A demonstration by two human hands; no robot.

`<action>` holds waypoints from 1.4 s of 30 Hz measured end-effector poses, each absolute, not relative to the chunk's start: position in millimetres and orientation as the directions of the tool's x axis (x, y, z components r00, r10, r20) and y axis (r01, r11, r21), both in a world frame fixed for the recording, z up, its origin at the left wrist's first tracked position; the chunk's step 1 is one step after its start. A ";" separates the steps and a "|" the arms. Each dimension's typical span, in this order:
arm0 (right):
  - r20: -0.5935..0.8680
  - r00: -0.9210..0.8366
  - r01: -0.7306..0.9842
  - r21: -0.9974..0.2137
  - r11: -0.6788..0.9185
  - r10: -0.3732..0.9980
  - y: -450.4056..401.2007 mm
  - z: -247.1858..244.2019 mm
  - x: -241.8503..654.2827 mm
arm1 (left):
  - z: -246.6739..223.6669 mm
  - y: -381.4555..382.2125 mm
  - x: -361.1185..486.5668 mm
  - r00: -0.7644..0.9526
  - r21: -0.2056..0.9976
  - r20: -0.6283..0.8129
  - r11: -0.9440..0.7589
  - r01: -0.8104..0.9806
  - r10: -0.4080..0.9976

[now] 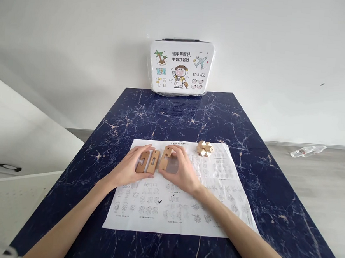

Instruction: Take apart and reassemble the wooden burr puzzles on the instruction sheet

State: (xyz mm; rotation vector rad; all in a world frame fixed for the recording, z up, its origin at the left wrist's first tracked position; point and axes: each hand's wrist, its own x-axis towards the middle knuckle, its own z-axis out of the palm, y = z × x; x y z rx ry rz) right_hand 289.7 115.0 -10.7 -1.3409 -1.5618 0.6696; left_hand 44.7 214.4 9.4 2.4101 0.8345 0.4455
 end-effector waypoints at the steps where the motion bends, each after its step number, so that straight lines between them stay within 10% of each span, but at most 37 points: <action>1: 0.265 0.056 0.363 -0.904 0.228 0.963 115.7 -10.9 291.1 | 9.7 214.6 44.6 0.755 0.575 0.141 -0.673 0.465 0.641; 6: 0.119 0.005 -0.023 -0.993 0.119 0.993 121.0 -13.4 300.5 | 11.9 215.9 42.9 0.747 0.484 0.233 -0.741 0.466 0.622; 15: 0.096 -0.026 -0.096 -0.991 0.093 0.995 124.3 -12.3 303.1 | 6.7 222.9 41.4 0.599 0.334 0.375 -0.706 0.625 0.707; 30: -0.022 -0.145 -0.282 -0.957 -0.063 0.989 126.5 -8.3 305.3 | 10.7 210.2 49.1 0.780 0.539 0.128 -0.703 0.463 0.612; 42: -0.097 -0.186 -0.362 -0.918 -0.160 0.978 122.2 -0.9 303.1 | 16.4 203.6 53.1 0.692 0.746 0.212 -0.572 0.341 0.690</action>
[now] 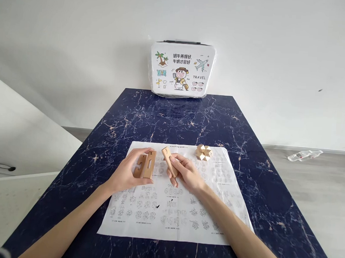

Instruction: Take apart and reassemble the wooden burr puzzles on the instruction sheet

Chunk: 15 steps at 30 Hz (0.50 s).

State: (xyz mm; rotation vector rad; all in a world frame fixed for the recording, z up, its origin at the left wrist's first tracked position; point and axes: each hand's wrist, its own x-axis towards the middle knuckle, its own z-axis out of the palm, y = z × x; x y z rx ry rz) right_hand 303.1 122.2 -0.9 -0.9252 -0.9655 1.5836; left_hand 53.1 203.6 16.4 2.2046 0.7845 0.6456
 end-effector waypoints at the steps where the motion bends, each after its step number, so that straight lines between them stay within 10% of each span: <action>1: -0.088 -0.192 -0.344 -0.927 -0.152 0.977 121.6 -1.0 302.1 | 18.1 201.6 53.8 0.677 0.790 0.209 -0.529 0.308 0.706; 15: -0.001 -0.312 -0.074 -0.997 -0.025 0.950 117.0 -1.3 301.5 | 15.4 186.4 62.2 0.669 0.959 0.203 -0.285 0.014 0.715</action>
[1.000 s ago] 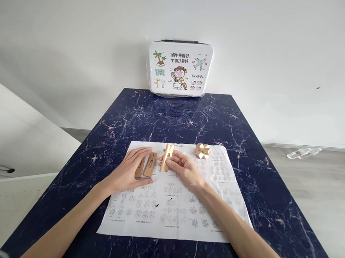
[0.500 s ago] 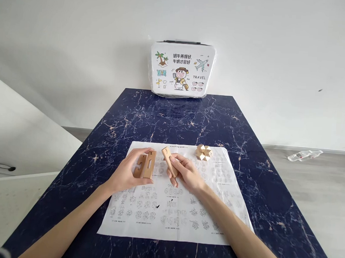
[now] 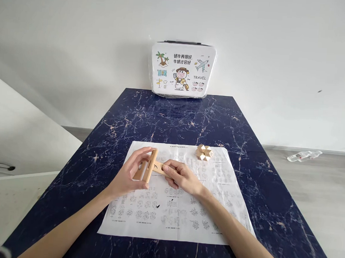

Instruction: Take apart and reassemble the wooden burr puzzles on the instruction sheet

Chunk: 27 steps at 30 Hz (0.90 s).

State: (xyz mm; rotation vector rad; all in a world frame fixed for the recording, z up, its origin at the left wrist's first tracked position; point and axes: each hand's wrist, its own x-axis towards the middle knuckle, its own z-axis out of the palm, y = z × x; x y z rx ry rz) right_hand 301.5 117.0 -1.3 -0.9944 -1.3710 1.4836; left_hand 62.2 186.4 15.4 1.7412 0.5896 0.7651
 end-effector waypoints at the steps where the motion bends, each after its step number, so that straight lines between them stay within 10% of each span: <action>1: 0.006 -0.318 -0.082 -0.996 -0.021 0.948 117.3 -1.1 301.7 | 15.8 186.0 62.7 0.673 0.962 0.196 -0.273 0.009 0.713; 27: -0.012 -0.329 0.088 -0.996 0.018 0.944 113.0 -2.5 299.1 | 24.4 182.6 67.3 0.776 0.921 0.177 -0.379 0.086 0.605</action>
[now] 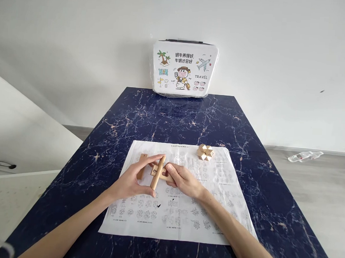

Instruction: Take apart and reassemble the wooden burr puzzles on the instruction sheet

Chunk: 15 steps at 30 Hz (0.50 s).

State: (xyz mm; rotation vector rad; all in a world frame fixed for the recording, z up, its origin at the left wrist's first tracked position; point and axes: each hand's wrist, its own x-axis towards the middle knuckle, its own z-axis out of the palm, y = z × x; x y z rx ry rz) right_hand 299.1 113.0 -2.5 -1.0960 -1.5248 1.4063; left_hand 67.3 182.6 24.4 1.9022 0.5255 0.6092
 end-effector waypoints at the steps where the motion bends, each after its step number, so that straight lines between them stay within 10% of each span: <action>1: -0.007 -0.324 0.092 -0.995 0.024 0.946 112.7 -2.0 299.0 | 23.8 182.5 67.4 0.779 0.918 0.186 -0.388 0.079 0.599; 15: -0.058 -0.250 0.063 -0.997 -0.044 0.966 111.8 -0.3 299.3 | 21.8 181.2 69.5 0.719 0.929 0.214 -0.365 0.059 0.661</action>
